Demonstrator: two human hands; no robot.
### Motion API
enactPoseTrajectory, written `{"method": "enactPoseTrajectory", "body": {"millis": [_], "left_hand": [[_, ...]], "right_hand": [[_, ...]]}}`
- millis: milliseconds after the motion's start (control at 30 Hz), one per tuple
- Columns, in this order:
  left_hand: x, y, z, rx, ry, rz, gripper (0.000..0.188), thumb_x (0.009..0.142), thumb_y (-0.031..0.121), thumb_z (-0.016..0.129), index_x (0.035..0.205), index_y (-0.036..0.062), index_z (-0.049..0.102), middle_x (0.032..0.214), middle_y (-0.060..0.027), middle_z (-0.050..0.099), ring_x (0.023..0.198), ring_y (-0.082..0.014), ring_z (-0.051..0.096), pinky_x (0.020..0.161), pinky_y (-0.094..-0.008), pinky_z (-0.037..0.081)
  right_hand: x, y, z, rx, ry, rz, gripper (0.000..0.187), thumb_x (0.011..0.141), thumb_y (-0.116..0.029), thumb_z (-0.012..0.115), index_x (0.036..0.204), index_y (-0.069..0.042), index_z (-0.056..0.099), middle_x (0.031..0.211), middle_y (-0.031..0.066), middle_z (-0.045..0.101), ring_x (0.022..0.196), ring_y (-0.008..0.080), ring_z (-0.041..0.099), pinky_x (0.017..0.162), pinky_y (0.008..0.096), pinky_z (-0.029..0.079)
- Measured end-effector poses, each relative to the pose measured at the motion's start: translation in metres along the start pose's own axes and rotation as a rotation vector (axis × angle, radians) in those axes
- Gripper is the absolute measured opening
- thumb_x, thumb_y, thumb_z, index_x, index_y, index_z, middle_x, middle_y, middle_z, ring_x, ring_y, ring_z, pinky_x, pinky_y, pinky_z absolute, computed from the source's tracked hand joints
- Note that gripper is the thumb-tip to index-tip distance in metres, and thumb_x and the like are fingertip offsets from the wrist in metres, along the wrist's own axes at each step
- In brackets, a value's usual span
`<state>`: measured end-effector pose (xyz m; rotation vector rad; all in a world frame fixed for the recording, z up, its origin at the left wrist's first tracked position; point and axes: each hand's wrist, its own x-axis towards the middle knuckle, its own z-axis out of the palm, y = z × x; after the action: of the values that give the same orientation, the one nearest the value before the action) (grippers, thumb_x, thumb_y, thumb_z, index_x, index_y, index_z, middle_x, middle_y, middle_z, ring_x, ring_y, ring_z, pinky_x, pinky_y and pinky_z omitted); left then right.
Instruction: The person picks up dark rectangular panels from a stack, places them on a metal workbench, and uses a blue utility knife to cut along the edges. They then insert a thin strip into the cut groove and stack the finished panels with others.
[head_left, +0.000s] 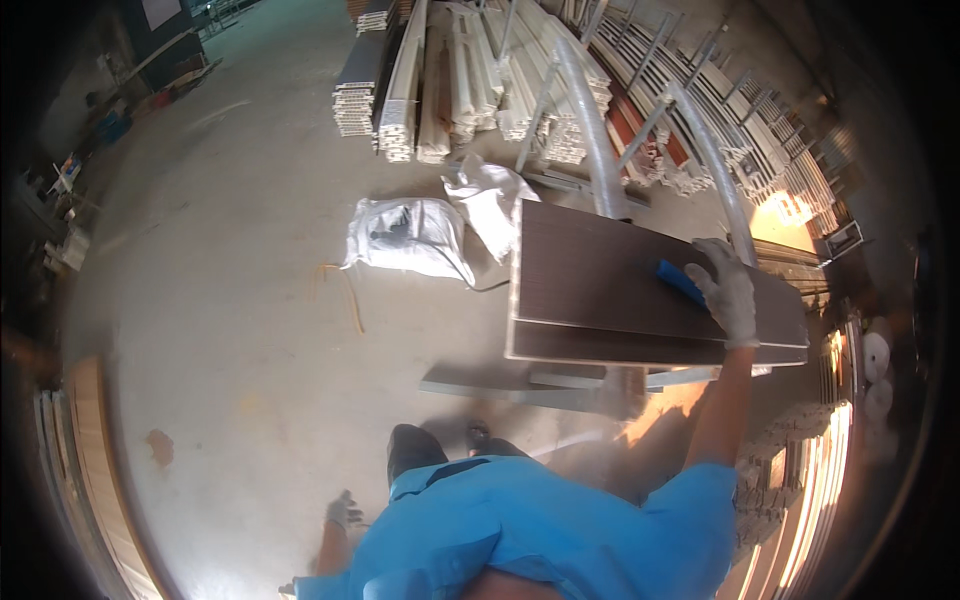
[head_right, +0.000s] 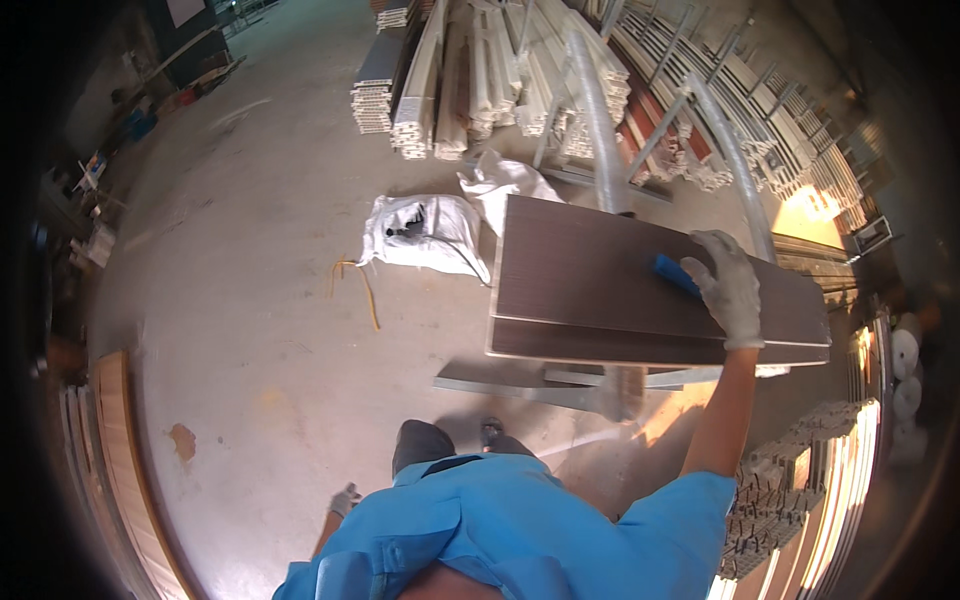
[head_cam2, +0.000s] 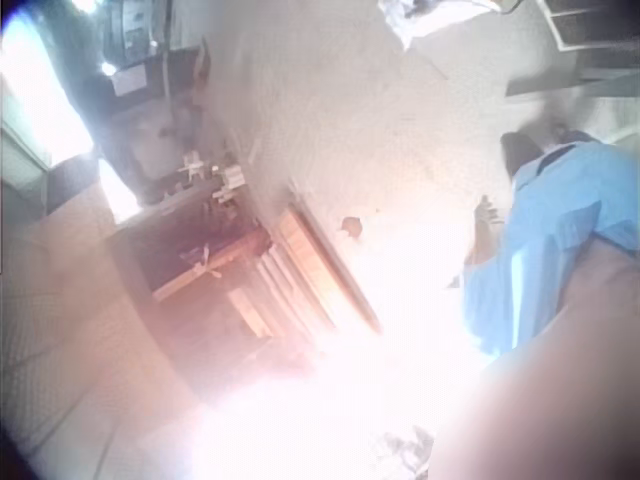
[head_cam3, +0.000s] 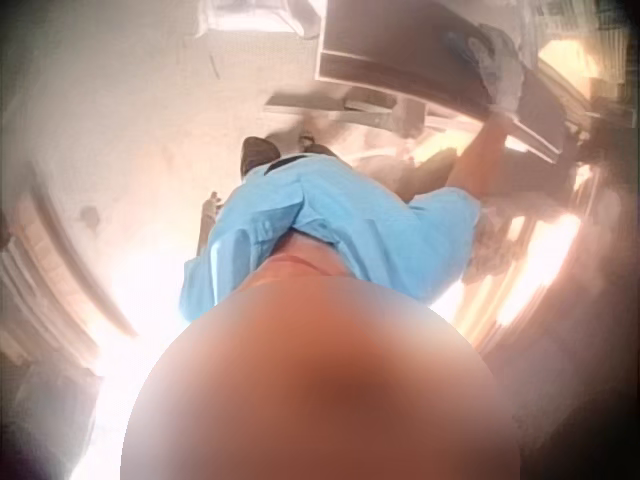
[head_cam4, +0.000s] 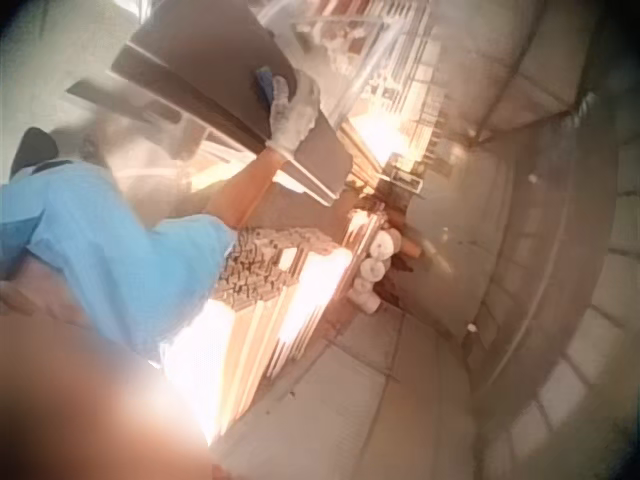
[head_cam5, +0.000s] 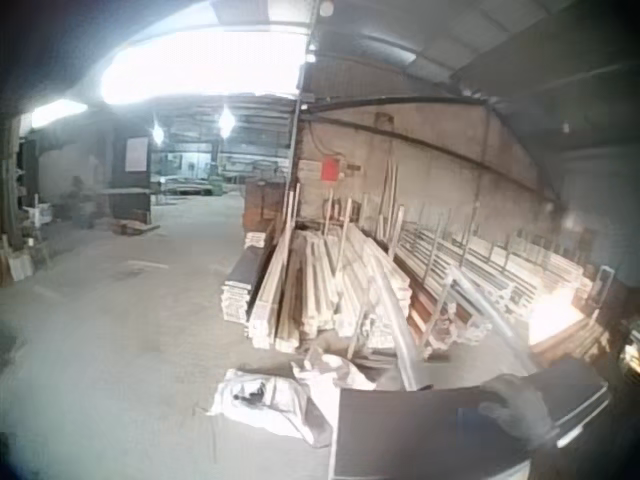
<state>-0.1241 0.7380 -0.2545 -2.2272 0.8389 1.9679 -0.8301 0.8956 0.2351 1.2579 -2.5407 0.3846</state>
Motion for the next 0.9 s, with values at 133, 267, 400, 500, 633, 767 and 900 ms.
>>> {"method": "enactPoseTrajectory", "body": {"millis": [133, 267, 400, 500, 633, 767, 900], "left_hand": [[0.007, -0.008, -0.014, 0.011, -0.086, 0.007, 0.048, 0.094, 0.05, 0.059, 0.106, 0.0037, 0.061, 0.072, -0.0101, 0.061, 0.061, -0.0267, 0.063, 0.046, -0.0375, 0.046], [0.053, 0.055, -0.073, -0.031, -0.094, 0.063, 0.044, 0.094, 0.049, 0.058, 0.103, 0.0064, 0.062, 0.07, -0.0087, 0.062, 0.06, -0.0239, 0.063, 0.047, -0.0357, 0.044], [0.098, 0.176, -0.168, -0.137, -0.02, 0.1, 0.039, 0.095, 0.048, 0.058, 0.1, 0.0091, 0.063, 0.07, -0.0075, 0.064, 0.058, -0.02, 0.061, 0.048, -0.0344, 0.044], [0.113, 0.288, -0.225, -0.109, 0.103, 0.179, 0.038, 0.095, 0.045, 0.058, 0.102, 0.0086, 0.064, 0.075, -0.0067, 0.065, 0.059, -0.0184, 0.061, 0.052, -0.0339, 0.045], [0.136, 0.415, -0.263, -0.191, 0.071, 0.315, 0.043, 0.094, 0.048, 0.058, 0.108, 0.0085, 0.065, 0.08, -0.0073, 0.068, 0.068, -0.0195, 0.064, 0.06, -0.035, 0.048], [0.184, 0.502, -0.272, -0.193, 0.041, 0.373, 0.047, 0.092, 0.053, 0.06, 0.109, 0.0099, 0.065, 0.082, -0.0082, 0.07, 0.071, -0.0217, 0.067, 0.063, -0.0388, 0.052], [0.226, 0.552, -0.275, -0.113, 0.03, 0.251, 0.04, 0.094, 0.048, 0.06, 0.103, 0.0092, 0.065, 0.078, -0.0088, 0.068, 0.065, -0.0217, 0.065, 0.057, -0.0368, 0.05]], "right_hand": [[0.021, -0.099, -0.004, 0.024, 0.187, -0.051, 0.037, 0.087, -0.03, 0.071, 0.116, -0.007, 0.066, 0.118, 0.0139, 0.065, 0.107, 0.034, 0.063, 0.09, 0.0413, 0.049], [0.041, -0.232, 0.029, 0.153, 0.346, -0.175, 0.033, 0.085, -0.027, 0.074, 0.109, -0.004, 0.068, 0.106, 0.0144, 0.068, 0.099, 0.0342, 0.066, 0.087, 0.0417, 0.051], [0.086, -0.36, 0.113, 0.647, 0.072, -0.16, 0.024, 0.085, -0.016, 0.071, 0.106, -0.004, 0.069, 0.102, 0.0124, 0.069, 0.09, 0.0234, 0.068, 0.08, 0.0323, 0.054], [0.132, -0.424, 0.185, 0.574, -0.068, -0.22, 0.025, 0.085, -0.024, 0.072, 0.102, -0.006, 0.069, 0.095, 0.0119, 0.07, 0.083, 0.0263, 0.069, 0.075, 0.0335, 0.054], [0.166, -0.461, 0.279, 0.458, -0.344, -0.116, 0.023, 0.086, -0.031, 0.07, 0.094, -0.01, 0.068, 0.092, 0.011, 0.07, 0.082, 0.0301, 0.068, 0.069, 0.0411, 0.053], [0.2, -0.476, 0.365, 0.381, -0.417, -0.071, 0.026, 0.086, -0.035, 0.071, 0.091, -0.01, 0.067, 0.088, 0.0109, 0.07, 0.081, 0.0304, 0.068, 0.071, 0.042, 0.053], [0.271, -0.491, 0.432, 0.396, -0.513, 0.052, 0.029, 0.086, -0.038, 0.071, 0.095, -0.01, 0.068, 0.088, 0.0109, 0.071, 0.084, 0.0303, 0.069, 0.076, 0.0416, 0.053]]}}
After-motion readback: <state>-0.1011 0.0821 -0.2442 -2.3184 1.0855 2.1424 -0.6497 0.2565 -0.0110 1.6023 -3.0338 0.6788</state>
